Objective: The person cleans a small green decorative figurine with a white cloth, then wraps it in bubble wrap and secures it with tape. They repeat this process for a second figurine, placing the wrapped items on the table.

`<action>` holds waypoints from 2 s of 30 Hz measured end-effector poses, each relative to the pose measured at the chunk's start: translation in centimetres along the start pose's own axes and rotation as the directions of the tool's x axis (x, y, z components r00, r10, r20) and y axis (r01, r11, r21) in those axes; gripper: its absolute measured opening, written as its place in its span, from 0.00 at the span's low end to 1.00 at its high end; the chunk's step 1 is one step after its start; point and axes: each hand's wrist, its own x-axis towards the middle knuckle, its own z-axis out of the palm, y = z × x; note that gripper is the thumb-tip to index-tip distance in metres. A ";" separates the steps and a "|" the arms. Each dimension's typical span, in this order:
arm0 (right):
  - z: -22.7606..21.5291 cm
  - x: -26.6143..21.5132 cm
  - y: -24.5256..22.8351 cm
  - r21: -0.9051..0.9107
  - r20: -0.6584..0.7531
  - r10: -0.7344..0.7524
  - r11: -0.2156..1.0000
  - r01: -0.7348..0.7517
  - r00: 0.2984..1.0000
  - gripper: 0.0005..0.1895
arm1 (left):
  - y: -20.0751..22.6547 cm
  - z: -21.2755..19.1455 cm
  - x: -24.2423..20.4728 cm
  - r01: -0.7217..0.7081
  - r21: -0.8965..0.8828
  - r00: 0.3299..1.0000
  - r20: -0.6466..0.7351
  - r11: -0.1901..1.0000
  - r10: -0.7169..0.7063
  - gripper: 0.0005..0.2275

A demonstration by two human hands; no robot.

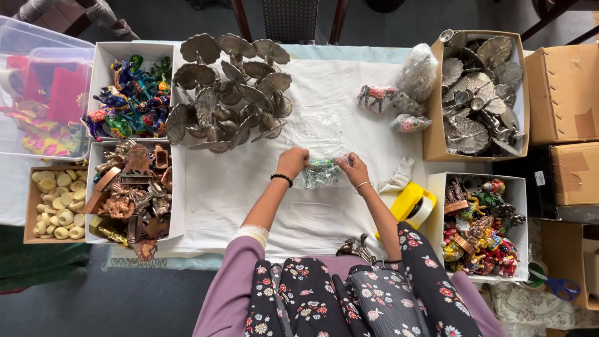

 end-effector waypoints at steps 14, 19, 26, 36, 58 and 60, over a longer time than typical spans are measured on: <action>1.3 0.4 3.2 0.276 -0.138 0.157 0.954 -0.114 0.978 0.08 | 5.7 2.6 -8.1 -0.246 0.367 0.907 -0.240 0.897 0.347 0.12; 0.4 0.2 3.7 0.215 -0.231 0.175 0.968 -0.126 0.957 0.15 | 6.8 3.4 -8.9 -0.158 0.332 0.907 -0.324 0.930 0.270 0.26; 0.3 -4.7 -5.6 -0.588 0.122 -0.756 0.467 0.661 0.643 0.23 | 5.8 3.1 -7.2 -0.119 0.188 0.953 -0.255 0.975 0.165 0.20; 4.3 11.9 -6.2 -0.730 0.346 -0.531 0.366 0.578 0.774 0.30 | 4.9 0.7 -5.4 -0.084 -0.228 0.943 -0.333 0.970 0.003 0.08; 2.4 -2.7 -8.2 -0.534 0.654 -0.217 0.546 0.645 0.725 0.10 | 6.0 0.5 -5.0 0.426 -0.351 0.733 -0.406 0.834 -0.546 0.52; 3.4 -6.7 -7.3 -0.604 0.629 -0.126 0.542 0.584 0.767 0.03 | 2.5 5.4 -4.0 0.373 -0.164 0.741 -0.540 0.913 -0.400 0.43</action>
